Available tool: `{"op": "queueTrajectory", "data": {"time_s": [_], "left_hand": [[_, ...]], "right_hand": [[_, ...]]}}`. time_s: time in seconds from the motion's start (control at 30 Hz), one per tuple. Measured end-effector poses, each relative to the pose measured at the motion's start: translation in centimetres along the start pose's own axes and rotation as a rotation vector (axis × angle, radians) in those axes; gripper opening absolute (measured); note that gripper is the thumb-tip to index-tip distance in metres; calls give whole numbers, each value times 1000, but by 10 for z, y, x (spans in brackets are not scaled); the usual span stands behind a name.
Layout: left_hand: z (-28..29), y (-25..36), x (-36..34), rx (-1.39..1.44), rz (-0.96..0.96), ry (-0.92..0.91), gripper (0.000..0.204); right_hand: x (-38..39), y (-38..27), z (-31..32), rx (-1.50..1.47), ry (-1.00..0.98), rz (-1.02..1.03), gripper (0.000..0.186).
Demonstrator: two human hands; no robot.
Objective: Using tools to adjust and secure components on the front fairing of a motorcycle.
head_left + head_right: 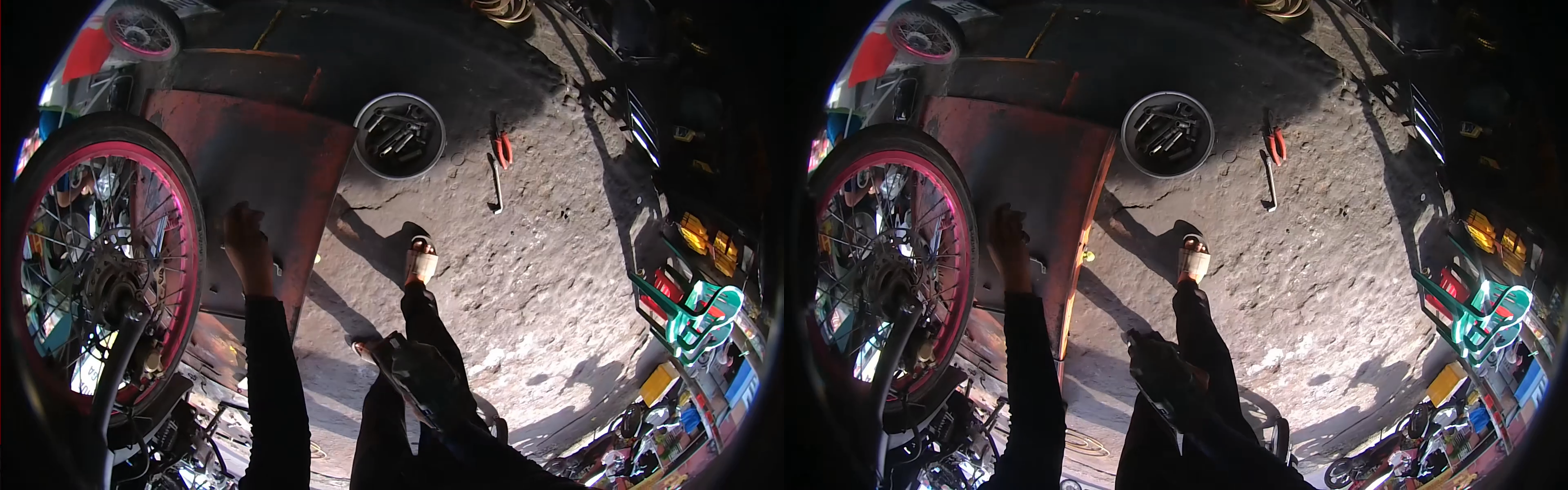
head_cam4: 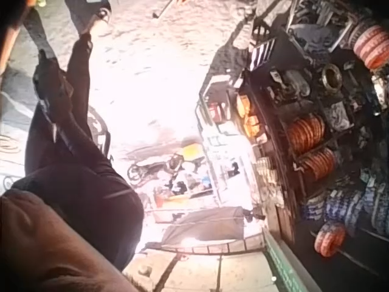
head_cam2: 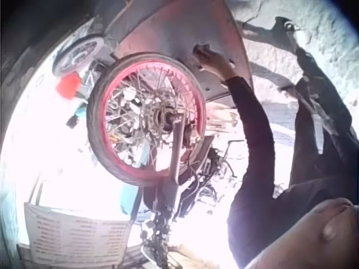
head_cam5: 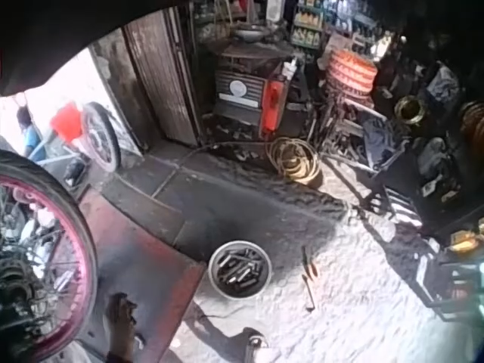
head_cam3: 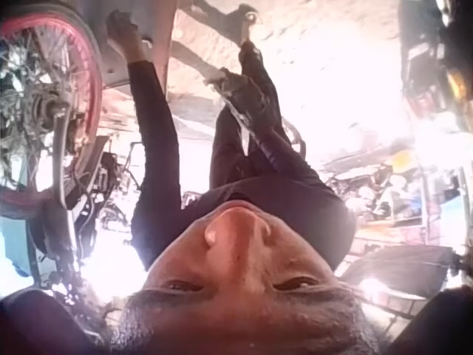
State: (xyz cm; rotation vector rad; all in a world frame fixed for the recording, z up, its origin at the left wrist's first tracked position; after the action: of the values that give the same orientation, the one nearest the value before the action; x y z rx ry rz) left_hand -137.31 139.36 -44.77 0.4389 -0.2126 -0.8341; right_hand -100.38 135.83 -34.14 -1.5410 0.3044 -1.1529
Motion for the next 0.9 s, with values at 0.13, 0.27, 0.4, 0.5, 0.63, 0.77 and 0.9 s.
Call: {"op": "queueTrajectory", "data": {"time_s": [0.13, 0.27, 0.4, 0.5, 0.63, 0.77, 0.9], "left_hand": [[-19, 117, 26, 91, -128, 198, 16], [-173, 169, 68, 496, -51, -633, 10], [-360, 88, 1, 81, -159, -356, 28], [-418, 43, -90, -228, -260, -188, 38], [-459, 35, -113, -360, -74, -394, 39], [-423, 33, -121, -320, -296, -178, 27], [-343, 94, -54, 402, -221, -261, 24]], "right_hand": [[29, 41, 47, 136, 149, -79, 22], [13, 74, 75, -385, 177, -379, 16], [59, 169, 84, 243, 260, -281, 17], [61, 170, 84, -31, 328, -396, 16], [24, 145, 94, -464, 527, -570, 17], [-32, 77, 89, -894, 659, -594, 20], [-22, 16, 98, -1009, 622, -532, 20]]}}
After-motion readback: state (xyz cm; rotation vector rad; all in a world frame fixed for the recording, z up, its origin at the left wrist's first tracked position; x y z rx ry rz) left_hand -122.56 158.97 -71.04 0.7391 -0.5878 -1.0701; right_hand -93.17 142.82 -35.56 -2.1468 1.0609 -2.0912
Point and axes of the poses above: each hand's wrist, its own x-axis away from the middle knuckle, its own z-axis out of the back of the hand, y = z × x, the point moved 2 cm from there along -x, towards the middle knuckle, and after that the axes turned 4 degrees about x, right-handed, at the moved point
